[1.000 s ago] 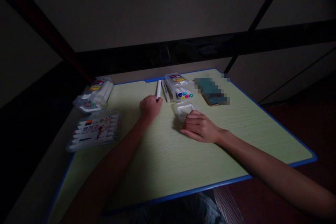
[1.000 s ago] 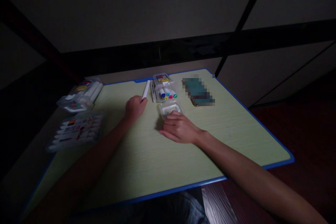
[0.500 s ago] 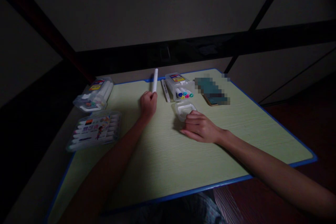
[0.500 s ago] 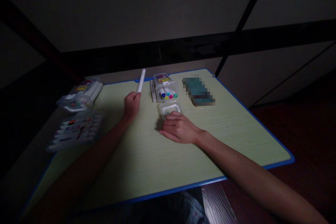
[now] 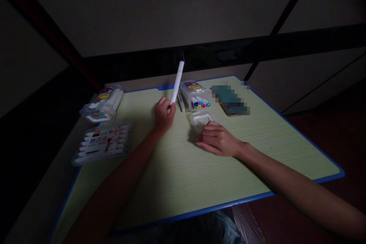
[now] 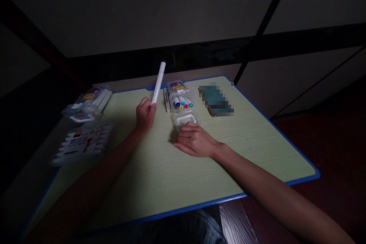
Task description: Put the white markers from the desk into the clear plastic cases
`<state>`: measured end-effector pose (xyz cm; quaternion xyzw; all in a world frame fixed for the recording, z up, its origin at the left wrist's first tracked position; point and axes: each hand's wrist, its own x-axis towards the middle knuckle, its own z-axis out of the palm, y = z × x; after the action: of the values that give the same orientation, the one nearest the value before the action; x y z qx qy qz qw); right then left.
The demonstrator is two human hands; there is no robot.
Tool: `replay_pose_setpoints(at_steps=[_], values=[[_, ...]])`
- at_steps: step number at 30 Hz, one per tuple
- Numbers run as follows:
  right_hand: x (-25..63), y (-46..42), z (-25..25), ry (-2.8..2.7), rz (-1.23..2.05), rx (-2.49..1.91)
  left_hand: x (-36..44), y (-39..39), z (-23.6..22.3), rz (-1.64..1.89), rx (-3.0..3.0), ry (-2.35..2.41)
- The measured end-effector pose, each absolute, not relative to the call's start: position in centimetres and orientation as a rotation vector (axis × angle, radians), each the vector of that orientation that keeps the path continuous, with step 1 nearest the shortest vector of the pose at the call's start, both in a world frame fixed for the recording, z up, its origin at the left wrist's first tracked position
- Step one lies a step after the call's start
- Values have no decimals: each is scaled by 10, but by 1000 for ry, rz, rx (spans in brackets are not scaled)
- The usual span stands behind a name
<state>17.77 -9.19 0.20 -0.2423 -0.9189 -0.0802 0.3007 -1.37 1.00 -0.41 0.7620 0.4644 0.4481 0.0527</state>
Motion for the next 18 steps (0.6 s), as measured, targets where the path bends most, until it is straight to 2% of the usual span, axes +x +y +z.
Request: replay_pose_setpoints(at_steps=[18], values=[[179,-92,2,-2350,-116,-702,-14,-1,-7,1282,2751,1210]])
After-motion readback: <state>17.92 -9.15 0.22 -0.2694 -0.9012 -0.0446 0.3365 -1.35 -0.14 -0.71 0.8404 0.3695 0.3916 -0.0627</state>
